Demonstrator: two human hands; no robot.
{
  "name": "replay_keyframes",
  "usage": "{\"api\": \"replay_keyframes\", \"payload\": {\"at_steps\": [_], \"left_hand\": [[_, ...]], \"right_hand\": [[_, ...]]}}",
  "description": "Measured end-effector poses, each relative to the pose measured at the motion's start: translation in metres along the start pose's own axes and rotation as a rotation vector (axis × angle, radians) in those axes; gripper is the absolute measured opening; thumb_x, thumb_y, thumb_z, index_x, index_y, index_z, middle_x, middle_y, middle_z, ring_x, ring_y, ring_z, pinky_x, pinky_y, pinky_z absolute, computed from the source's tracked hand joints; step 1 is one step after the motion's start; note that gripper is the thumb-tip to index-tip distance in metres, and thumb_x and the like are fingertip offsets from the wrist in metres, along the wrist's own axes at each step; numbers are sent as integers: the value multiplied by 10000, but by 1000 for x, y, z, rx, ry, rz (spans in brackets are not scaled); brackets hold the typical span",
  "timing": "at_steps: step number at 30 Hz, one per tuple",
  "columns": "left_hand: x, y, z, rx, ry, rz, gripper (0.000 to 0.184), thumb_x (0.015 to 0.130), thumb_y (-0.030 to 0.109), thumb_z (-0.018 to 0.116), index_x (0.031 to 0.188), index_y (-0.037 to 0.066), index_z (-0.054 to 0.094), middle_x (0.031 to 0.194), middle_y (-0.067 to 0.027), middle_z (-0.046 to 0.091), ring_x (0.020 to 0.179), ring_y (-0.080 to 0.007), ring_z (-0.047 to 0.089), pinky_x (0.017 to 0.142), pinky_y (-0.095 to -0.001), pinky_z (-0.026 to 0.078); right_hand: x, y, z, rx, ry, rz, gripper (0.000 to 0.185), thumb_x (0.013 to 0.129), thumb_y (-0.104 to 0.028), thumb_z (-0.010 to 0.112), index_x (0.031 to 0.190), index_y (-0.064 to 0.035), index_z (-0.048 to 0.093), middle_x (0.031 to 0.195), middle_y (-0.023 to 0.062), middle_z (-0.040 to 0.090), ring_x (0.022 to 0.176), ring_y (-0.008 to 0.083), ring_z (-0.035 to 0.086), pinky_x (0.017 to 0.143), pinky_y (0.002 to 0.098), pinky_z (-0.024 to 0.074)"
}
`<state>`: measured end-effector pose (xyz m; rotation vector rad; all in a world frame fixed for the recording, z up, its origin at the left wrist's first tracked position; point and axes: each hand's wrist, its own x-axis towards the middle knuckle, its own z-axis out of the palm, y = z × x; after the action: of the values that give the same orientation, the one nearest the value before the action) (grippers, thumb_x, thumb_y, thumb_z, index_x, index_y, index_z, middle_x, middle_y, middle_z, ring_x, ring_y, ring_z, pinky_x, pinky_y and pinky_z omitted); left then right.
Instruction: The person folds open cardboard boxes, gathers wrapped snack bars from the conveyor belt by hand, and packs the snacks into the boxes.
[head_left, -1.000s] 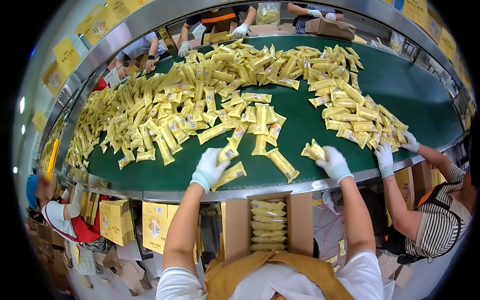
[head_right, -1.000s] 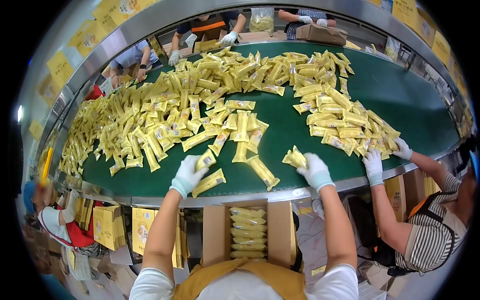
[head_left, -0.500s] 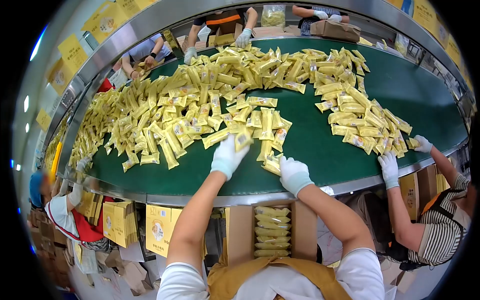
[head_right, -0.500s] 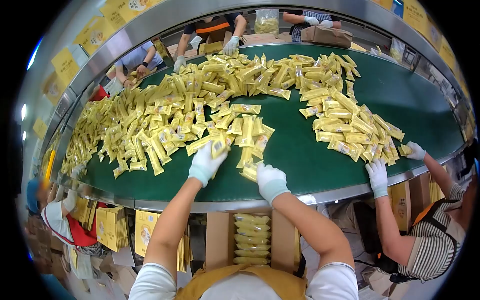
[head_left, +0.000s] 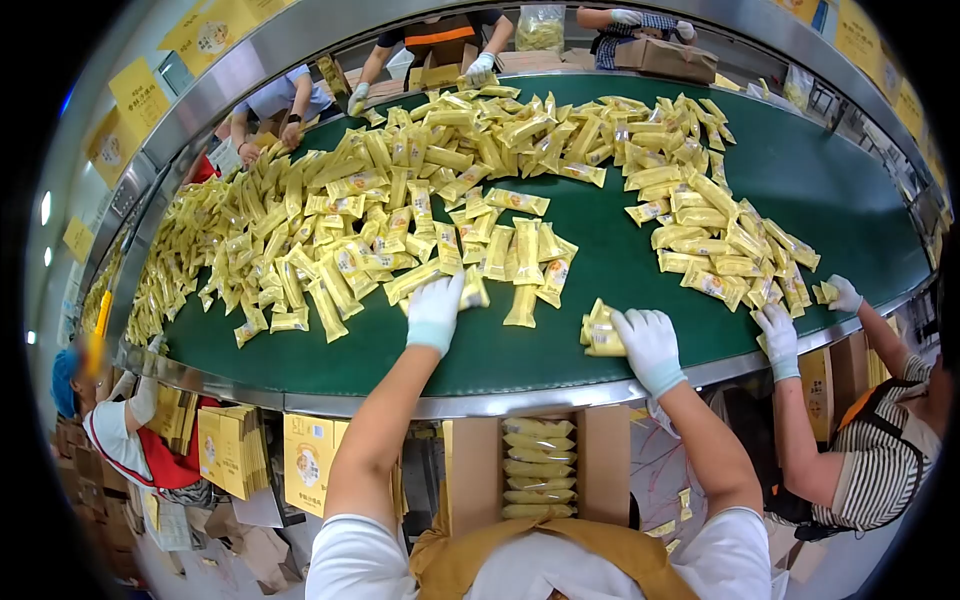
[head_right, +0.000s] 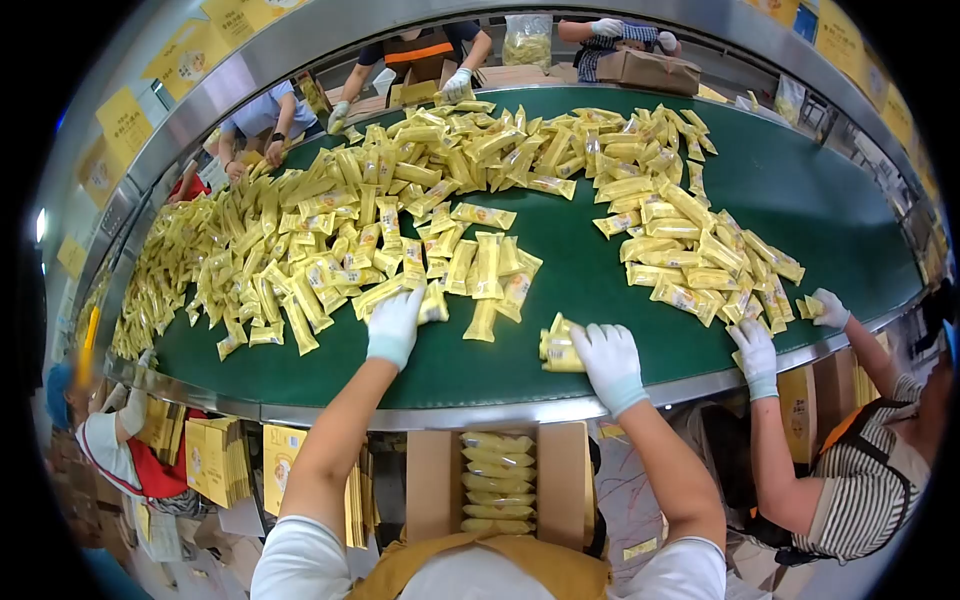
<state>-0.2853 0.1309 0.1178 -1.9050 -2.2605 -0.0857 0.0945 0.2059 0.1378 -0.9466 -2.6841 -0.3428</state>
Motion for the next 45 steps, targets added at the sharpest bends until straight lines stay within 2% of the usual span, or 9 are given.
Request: {"api": "replay_keyframes", "payload": {"at_steps": [5, 11, 17, 19, 23, 28, 35, 43, 45], "left_hand": [[-49, 2, -18, 39, -35, 156, 1007, 785, 625, 723, 1518, 42, 353, 1384, -159, 523, 1349, -292, 463, 1100, -497, 347], [-18, -6, -25, 41, -271, 88, 1152, 719, 715, 729, 1521, -7, 323, 1427, -219, 500, 1345, -335, 468, 1105, -471, 350], [-24, 1, -38, -137, -391, -12, 1296, 595, 704, 817, 1537, -12, 288, 1352, -219, 517, 1254, -383, 509, 1086, -473, 371], [-29, 2, -41, -310, -346, -125, 1188, 613, 641, 850, 1494, 2, 374, 1289, -206, 567, 1169, -343, 577, 1018, -430, 446], [-15, -7, -44, -1791, -277, -352, 517, 905, 349, 728, 1264, 3, 589, 1095, -51, 653, 952, -145, 607, 870, -308, 500], [71, 29, -64, -1576, -364, -264, 670, 911, 441, 718, 1326, -60, 557, 1161, -118, 672, 1012, -179, 644, 876, -292, 500], [142, 55, -34, -838, -543, -418, 1285, 622, 789, 742, 1467, -117, 401, 1446, -302, 507, 1344, -372, 519, 1089, -403, 431], [76, 36, -42, -433, -607, 26, 982, 574, 689, 824, 1207, -39, 643, 1297, -281, 540, 1251, -374, 522, 1066, -378, 433], [43, 25, -53, -392, -574, 3, 1107, 559, 722, 785, 1293, -79, 577, 1333, -261, 502, 1235, -376, 550, 1050, -384, 464]], "right_hand": [[-17, -16, -21, 153, -57, 55, 927, 706, -421, 823, 1433, -3, 428, 1188, 136, 585, 1129, 326, 522, 980, 435, 403], [45, 12, -41, 155, -759, 78, 1012, 557, -600, 863, 1339, -37, 552, 1219, 146, 593, 1155, 333, 510, 1004, 430, 403], [127, 34, 15, 385, -437, -351, 947, 485, -407, 915, 1303, -74, 574, 1409, 125, 505, 1378, 367, 395, 1136, 450, 356], [155, 24, 18, 336, -519, -391, 939, 496, -394, 910, 1311, -77, 567, 1427, 126, 502, 1411, 380, 361, 1135, 426, 363], [184, 11, 16, 298, -721, -390, 937, 501, -457, 898, 1306, -101, 580, 1381, 192, 507, 1348, 401, 435, 1105, 428, 398], [162, 4, -11, 304, -783, -207, 917, 533, -547, 871, 1280, -82, 614, 1318, 218, 526, 1222, 385, 527, 1049, 431, 439], [80, 1, -26, 262, -601, -217, 763, 555, -519, 827, 1148, -72, 655, 1135, 154, 622, 1096, 351, 540, 1007, 405, 420], [28, 11, -20, 425, -432, -94, 827, 573, -428, 845, 1254, -50, 568, 1343, 226, 501, 1253, 408, 483, 1110, 456, 356], [21, 11, -22, 425, -447, -69, 865, 581, -432, 849, 1291, -50, 536, 1390, 237, 474, 1280, 417, 465, 1121, 476, 338]]}}
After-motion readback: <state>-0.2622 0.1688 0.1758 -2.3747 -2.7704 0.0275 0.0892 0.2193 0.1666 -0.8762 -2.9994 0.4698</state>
